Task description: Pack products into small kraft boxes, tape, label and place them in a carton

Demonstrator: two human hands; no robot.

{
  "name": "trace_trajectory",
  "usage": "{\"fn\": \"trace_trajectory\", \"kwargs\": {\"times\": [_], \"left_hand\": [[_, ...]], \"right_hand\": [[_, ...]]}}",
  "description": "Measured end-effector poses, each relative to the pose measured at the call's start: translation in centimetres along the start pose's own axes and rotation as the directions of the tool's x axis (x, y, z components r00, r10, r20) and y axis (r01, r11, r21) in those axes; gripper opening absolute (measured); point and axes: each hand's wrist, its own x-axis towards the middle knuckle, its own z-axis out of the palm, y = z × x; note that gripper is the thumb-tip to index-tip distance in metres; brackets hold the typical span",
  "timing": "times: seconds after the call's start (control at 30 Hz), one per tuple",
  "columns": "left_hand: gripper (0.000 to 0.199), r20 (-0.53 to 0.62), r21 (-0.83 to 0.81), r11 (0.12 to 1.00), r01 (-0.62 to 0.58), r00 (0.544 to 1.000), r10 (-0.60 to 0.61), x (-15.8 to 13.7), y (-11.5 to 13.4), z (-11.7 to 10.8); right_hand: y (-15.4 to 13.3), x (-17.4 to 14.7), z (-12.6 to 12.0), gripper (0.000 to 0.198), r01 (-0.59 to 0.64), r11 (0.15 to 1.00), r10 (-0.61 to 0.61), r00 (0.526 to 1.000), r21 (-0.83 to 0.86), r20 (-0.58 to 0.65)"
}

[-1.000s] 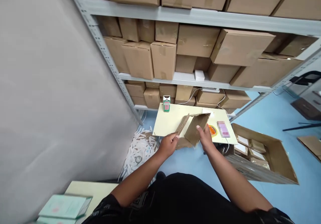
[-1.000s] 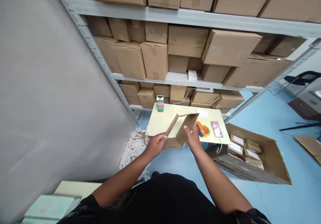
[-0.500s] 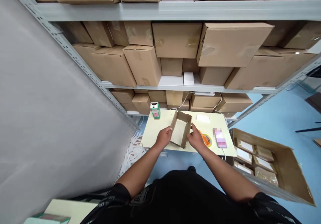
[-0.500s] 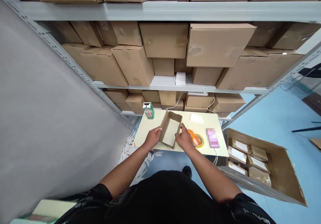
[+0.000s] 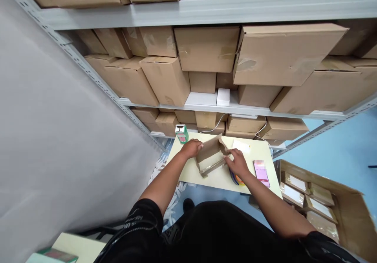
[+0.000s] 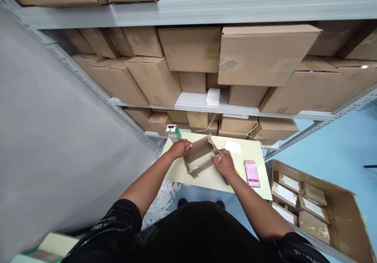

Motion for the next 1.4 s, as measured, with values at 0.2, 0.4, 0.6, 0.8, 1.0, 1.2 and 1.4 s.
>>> {"fn": "trace_trajectory", "kwargs": {"times": [0.2,0.4,0.6,0.8,1.0,1.2,1.4], "left_hand": [[0.027,-0.387,-0.137,0.978,0.158,0.9,-0.2,1.3,0.0,0.0],[0.032,-0.411,-0.383,0.923,-0.02,0.899,-0.151,-8.1,-2.3,2.1],[0.101,-0.016,-0.261,0.938,-0.229,0.972,0.233,-11.0,-5.0,4.7],[0.076,-0.087,-0.19,0.956,-0.222,0.974,0.209,-8.2,-6.8,5.0],[0.074,-0.089,-0.193,0.969,-0.154,0.986,0.139,-7.4,-6.2,6.1],[0.05,-0.173,-0.347,0.937,-0.037,0.985,-0.025,-6.6,-4.5,6.7],[0.097,-0.162,-0.523,0.839,0.152,0.948,-0.273,-5.7,-3.7,6.3]], "right_hand": [[-1.8,-2.1,2.3,0.04,-0.007,0.998,0.011,0.998,-0.057,0.064],[-3.2,-1.9,3.4,0.051,-0.064,0.994,0.073,0.992,-0.087,0.104],[-4.4,-1.7,2.4,0.079,-0.11,0.991,0.128,0.938,-0.071,0.321],[-2.2,0.3,1.1,0.081,-0.074,0.996,0.083,0.951,-0.042,0.297],[-0.3,0.5,2.1,0.036,-0.09,0.994,0.069,0.949,0.055,0.308],[-0.4,0.0,4.1,0.032,-0.226,0.974,0.223,0.965,0.007,0.139],[0.3,0.0,7.2,0.073,-0.468,0.869,0.481,0.875,0.159,-0.055]]}}
